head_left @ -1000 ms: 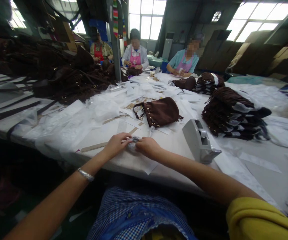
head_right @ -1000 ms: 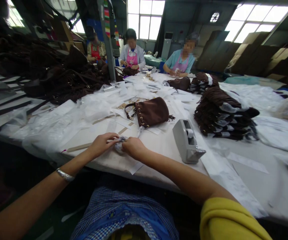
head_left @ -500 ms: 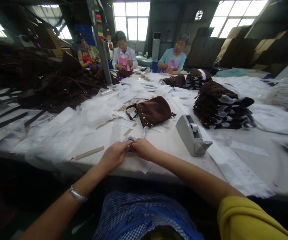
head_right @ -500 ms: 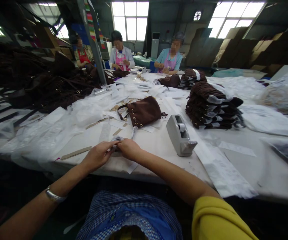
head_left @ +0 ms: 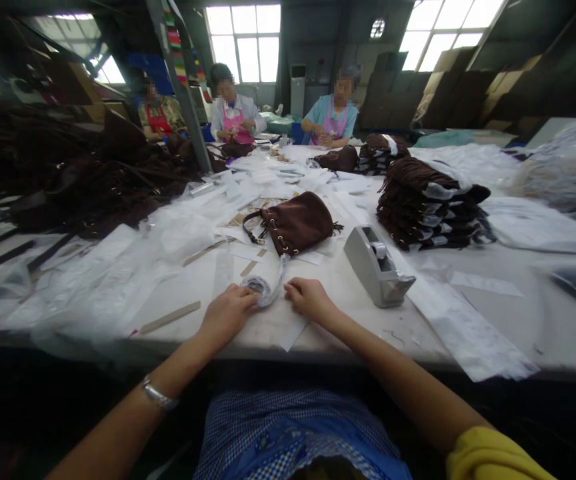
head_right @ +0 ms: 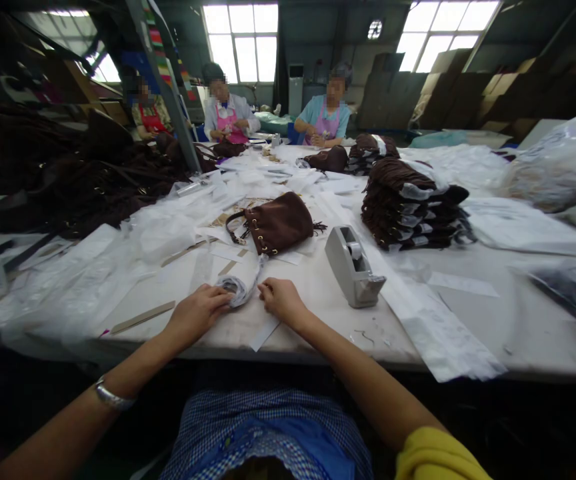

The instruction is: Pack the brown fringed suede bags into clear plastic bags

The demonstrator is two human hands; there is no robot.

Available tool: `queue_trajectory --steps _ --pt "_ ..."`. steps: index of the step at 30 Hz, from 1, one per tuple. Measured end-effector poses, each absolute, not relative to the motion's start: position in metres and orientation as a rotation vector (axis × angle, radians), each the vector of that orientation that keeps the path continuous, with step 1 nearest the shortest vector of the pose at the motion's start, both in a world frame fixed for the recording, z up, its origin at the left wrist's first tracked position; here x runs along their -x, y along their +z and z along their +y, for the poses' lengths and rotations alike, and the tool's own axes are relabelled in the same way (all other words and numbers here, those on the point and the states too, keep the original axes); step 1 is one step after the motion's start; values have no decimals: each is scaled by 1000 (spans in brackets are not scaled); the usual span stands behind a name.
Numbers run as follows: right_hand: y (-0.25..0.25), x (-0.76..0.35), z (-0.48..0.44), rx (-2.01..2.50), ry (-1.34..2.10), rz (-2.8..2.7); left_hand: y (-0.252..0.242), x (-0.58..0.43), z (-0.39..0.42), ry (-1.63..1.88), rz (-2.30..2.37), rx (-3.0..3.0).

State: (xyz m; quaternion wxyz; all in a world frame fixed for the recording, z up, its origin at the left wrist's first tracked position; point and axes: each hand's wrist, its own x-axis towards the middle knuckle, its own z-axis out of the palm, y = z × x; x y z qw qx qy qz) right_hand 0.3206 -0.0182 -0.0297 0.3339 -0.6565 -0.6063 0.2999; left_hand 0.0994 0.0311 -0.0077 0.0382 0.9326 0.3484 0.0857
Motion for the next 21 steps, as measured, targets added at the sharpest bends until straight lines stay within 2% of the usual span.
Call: queue_trajectory --steps 7,13,15,19,21 --pt "-43 -303 1 1482 1059 -1284 -5 -109 26 107 1146 -2828" --pt "-45 -307 4 1443 1027 -1383 -17 -116 26 372 1334 -2643" --pt "-39 -319 -5 1453 893 -1496 -24 -118 23 436 1340 -2671" --pt "-29 -347 -43 1496 356 -1845 -29 -117 23 482 1280 -2629" --pt "-29 -356 -63 1450 250 -2053 -27 -117 25 430 1287 -2608"
